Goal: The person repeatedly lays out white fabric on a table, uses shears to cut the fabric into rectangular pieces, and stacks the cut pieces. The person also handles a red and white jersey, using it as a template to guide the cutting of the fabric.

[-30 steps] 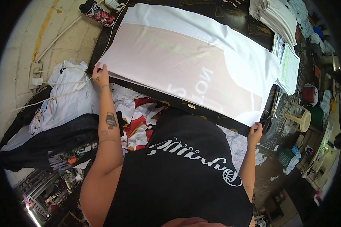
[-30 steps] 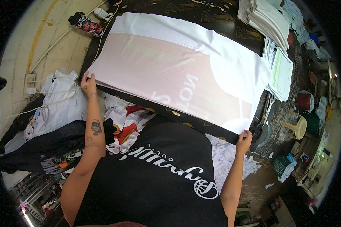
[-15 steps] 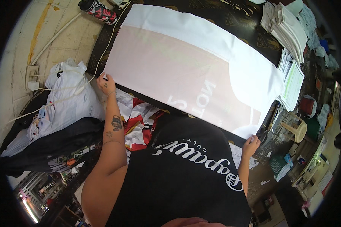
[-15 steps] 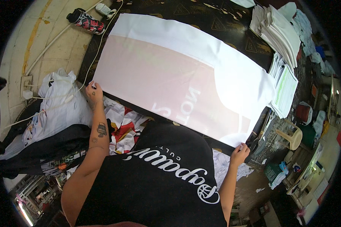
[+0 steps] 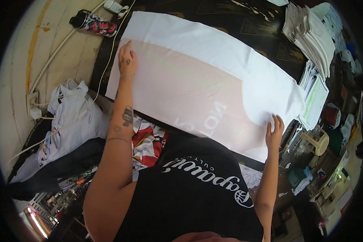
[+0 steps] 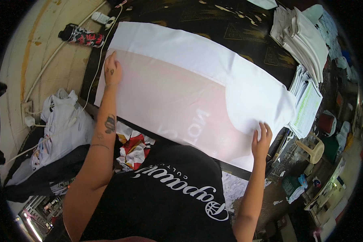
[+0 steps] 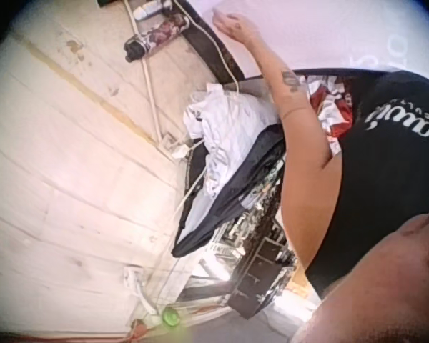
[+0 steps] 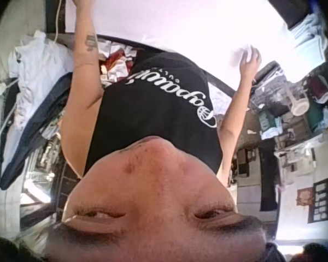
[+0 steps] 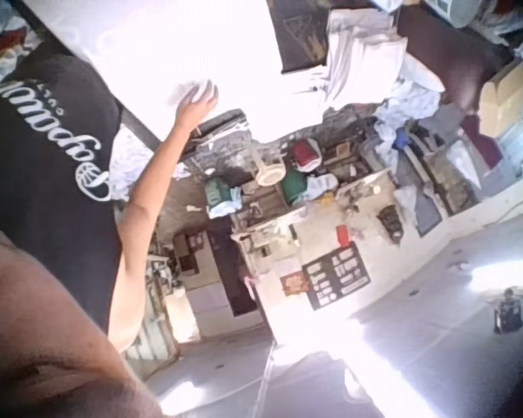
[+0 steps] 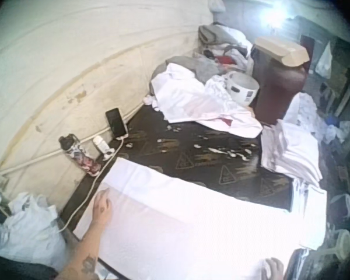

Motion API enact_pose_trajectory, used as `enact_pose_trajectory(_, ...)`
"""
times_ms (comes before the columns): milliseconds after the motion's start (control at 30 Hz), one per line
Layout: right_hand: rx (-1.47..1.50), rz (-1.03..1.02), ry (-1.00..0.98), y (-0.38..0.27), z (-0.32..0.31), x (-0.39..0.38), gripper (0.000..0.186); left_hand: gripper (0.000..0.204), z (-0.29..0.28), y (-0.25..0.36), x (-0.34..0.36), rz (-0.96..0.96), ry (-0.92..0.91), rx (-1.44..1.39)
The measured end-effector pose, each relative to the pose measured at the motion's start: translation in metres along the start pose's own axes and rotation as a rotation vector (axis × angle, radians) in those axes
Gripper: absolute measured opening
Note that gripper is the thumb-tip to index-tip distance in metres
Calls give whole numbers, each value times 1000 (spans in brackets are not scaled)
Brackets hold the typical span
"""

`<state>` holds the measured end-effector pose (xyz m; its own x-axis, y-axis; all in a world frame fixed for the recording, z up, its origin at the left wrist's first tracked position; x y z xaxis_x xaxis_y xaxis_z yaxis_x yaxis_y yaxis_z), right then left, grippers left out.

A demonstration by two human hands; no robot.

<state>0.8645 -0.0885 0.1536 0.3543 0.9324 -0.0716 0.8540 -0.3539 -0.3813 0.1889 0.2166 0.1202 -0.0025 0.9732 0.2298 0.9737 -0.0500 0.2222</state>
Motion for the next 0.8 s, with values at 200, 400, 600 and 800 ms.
enact_pose_trajectory(200, -75, 112, -95, -9, -6, 68, 47, 53, 26, -27, 52, -247, -108, 198)
enact_pose_trajectory(400, -115, 131, -14, 25, -30, 34, 53, 56, 8, -25, -38, -37, 191, 109)
enact_pose_trajectory(600, -155, 456, 127, 102, -54, -109, 43, 60, 10, -65, -108, -203, -150, 210)
enact_pose_trajectory(800, -73, 443, 35, 141, -34, -169, 61, 56, 24, 110, -38, 128, 25, -274)
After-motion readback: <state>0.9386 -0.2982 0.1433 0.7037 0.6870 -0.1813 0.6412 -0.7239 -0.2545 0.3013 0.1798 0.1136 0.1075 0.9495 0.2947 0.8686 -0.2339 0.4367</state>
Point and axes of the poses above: each hand's wrist, its own x-axis towards the middle knuckle, its own z-axis out of the palm, y = z × x, the point moved 4 cm from there along x, towards the middle knuckle, and after that the axes turned 10 degrees about z, right-handed, at the moved point
